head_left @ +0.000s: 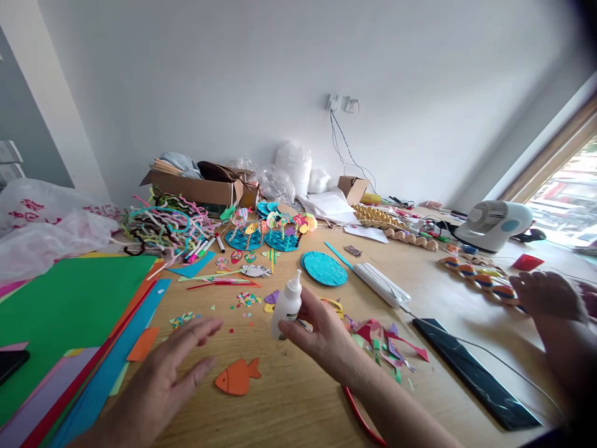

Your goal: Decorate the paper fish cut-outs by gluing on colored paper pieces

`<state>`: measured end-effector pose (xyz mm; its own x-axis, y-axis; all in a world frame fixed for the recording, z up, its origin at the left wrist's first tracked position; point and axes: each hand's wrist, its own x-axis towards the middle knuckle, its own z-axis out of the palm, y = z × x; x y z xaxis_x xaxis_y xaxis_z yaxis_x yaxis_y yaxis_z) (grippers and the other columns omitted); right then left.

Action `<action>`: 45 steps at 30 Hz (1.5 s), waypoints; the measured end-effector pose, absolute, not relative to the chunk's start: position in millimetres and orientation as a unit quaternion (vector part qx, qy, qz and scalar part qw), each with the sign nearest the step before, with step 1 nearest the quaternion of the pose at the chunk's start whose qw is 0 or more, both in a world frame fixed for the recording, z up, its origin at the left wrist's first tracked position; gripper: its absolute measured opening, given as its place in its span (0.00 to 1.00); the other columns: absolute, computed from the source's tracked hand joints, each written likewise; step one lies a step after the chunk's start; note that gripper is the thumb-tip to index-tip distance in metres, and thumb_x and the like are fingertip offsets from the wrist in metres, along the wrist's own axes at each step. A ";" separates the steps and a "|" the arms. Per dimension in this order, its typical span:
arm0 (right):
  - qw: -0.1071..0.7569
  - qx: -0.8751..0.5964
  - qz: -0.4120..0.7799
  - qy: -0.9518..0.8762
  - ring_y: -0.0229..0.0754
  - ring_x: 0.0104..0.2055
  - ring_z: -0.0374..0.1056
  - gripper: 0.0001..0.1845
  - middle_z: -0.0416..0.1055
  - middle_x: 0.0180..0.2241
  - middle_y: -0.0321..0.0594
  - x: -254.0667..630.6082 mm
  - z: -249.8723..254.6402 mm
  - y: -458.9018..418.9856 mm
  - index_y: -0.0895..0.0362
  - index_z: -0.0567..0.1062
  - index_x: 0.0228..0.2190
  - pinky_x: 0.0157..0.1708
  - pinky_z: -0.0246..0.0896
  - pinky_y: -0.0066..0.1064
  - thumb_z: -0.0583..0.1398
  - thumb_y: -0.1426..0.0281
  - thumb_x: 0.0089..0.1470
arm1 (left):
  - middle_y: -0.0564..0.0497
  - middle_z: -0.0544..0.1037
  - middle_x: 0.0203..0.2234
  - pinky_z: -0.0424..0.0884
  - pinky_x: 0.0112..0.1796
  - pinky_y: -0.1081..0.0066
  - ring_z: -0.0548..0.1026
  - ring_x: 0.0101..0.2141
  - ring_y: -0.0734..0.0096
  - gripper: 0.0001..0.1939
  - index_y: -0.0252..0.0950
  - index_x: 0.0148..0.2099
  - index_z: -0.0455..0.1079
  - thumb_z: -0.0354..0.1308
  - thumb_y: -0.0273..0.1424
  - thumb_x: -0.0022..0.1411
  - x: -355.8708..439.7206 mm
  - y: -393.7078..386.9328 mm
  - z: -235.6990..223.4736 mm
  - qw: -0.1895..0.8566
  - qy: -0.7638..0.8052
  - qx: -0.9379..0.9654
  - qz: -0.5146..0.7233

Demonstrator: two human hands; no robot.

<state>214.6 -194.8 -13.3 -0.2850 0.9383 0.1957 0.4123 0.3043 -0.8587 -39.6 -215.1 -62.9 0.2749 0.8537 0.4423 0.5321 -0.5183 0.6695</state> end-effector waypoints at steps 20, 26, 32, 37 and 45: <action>0.493 -0.333 0.440 -0.673 0.40 0.34 0.66 0.22 0.69 0.33 0.39 194.2 -61.0 -263.7 0.56 0.66 0.41 0.33 0.62 0.28 0.63 0.62 0.46 | 0.49 0.75 0.32 0.69 0.37 0.66 0.72 0.35 0.60 0.22 0.39 0.42 0.74 0.69 0.42 0.44 35.7 -251.0 -43.7 0.648 0.342 0.470 0.492; 0.595 -0.378 0.235 -0.669 0.43 0.43 0.68 0.30 0.69 0.44 0.40 191.3 -106.6 -275.4 0.46 0.61 0.51 0.40 0.66 0.29 0.64 0.68 0.47 | 0.50 0.74 0.31 0.66 0.38 0.67 0.72 0.34 0.63 0.22 0.39 0.39 0.75 0.71 0.39 0.40 51.4 -254.1 -41.8 0.697 0.335 0.374 0.512; 0.663 -0.427 0.121 -0.603 0.48 0.41 0.69 0.25 0.70 0.41 0.43 184.4 -107.6 -284.5 0.48 0.67 0.48 0.39 0.68 0.34 0.64 0.67 0.48 | 0.50 0.73 0.29 0.65 0.36 0.68 0.72 0.32 0.66 0.20 0.36 0.38 0.73 0.69 0.40 0.44 58.5 -257.2 -42.4 0.775 0.295 0.300 0.472; 0.673 -0.364 0.120 -0.632 0.42 0.29 0.69 0.23 0.71 0.29 0.38 180.5 -82.8 -280.9 0.47 0.67 0.48 0.25 0.65 0.29 0.63 0.69 0.49 | 0.50 0.73 0.31 0.63 0.37 0.70 0.71 0.34 0.65 0.18 0.37 0.40 0.72 0.66 0.41 0.49 60.7 -265.5 -42.7 0.815 0.258 0.284 0.434; 0.677 -0.409 0.204 -0.577 0.41 0.35 0.72 0.23 0.74 0.37 0.38 204.2 -64.8 -275.4 0.49 0.72 0.42 0.30 0.67 0.26 0.67 0.73 0.42 | 0.48 0.73 0.36 0.63 0.41 0.67 0.69 0.40 0.64 0.19 0.39 0.39 0.73 0.60 0.48 0.52 42.9 -275.2 -54.2 0.761 0.347 0.360 0.412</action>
